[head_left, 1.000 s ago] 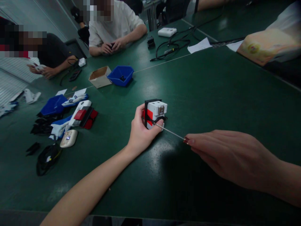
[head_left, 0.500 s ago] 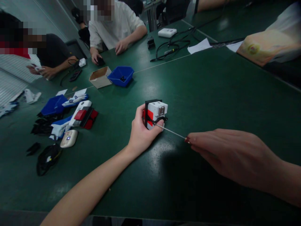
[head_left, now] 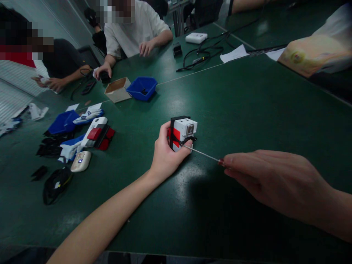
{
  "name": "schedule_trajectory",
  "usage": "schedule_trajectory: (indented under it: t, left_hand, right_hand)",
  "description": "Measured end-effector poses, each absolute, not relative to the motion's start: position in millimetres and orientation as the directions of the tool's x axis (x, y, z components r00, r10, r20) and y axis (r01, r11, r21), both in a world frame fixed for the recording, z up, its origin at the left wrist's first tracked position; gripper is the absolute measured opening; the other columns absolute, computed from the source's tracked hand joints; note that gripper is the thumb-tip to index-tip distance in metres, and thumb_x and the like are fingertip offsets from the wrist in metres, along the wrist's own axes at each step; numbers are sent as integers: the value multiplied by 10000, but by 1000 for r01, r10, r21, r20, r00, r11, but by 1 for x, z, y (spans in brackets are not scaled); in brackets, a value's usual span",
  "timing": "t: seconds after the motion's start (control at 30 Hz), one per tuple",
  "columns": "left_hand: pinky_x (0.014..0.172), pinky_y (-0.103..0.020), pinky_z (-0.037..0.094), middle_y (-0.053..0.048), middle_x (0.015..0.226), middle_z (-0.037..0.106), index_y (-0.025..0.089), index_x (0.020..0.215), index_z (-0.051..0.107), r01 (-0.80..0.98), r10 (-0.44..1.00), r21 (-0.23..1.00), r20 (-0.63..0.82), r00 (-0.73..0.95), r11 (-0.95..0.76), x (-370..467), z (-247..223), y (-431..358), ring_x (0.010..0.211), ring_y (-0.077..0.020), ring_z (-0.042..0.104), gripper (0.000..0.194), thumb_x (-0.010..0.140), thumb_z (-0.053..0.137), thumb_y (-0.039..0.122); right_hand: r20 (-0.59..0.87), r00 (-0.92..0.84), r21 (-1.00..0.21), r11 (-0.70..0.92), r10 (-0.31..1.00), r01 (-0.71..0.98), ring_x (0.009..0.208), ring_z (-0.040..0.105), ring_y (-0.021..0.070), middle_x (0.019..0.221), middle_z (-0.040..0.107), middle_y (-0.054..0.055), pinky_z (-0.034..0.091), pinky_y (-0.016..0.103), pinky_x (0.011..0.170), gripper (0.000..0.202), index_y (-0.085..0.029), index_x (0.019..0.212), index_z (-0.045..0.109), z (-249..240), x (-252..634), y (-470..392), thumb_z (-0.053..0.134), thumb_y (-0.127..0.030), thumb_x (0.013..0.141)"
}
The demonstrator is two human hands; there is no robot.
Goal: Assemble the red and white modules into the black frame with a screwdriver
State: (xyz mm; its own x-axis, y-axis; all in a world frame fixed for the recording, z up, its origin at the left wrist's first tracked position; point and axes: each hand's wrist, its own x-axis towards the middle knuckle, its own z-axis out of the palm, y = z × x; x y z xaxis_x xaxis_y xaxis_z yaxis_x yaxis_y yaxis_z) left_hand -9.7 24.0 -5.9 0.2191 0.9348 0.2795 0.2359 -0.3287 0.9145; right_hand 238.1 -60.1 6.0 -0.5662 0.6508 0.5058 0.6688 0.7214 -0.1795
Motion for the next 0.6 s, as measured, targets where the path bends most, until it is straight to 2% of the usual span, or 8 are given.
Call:
schedule_trajectory:
  t: [0.07,0.17,0.33,0.43,0.6]
  left_hand:
    - [951,-370,570,-93,1180,720,196,1263,508,240,934,912,281,220,-332,-10,-6,23,1022,-219,707,558,798,794,311]
    - [951,-368,569,-91,1175,720,194,1264,507,243,932,909,289,218,-338,-10,-5,23,1017,-216,707,564,794,797,306]
    - [949,-373,571,-88,1168,719,197,1254,505,246,933,909,286,220,-337,-9,-5,24,1005,-216,711,548,802,789,316]
    - [954,-377,570,-93,1185,716,196,1263,503,239,932,911,287,221,-337,-9,-6,24,1015,-217,710,551,807,789,313]
    - [956,-379,571,-91,1180,722,197,1262,505,236,930,909,294,219,-343,-10,-7,24,1025,-219,707,571,789,800,318]
  right_hand:
    - [530,-532,-154,691,661,706,617,663,165,823,755,22,455,317,597,113,-232,1108,605,11,237,-58,519,-292,1063]
    - [550,-522,-109,675,652,729,525,599,162,698,693,10,393,329,524,220,-224,1011,596,17,236,-55,449,-366,1092]
    - [524,-553,-122,700,648,704,602,647,163,819,749,35,404,311,540,224,-195,1129,625,13,234,-57,458,-338,1088]
    - [520,-553,-95,688,651,720,592,637,158,797,746,21,391,312,549,205,-209,1079,643,12,234,-58,473,-323,1087]
    - [554,-494,-52,620,670,783,483,564,148,608,647,3,344,312,494,428,-226,883,629,20,234,-52,343,-439,1120]
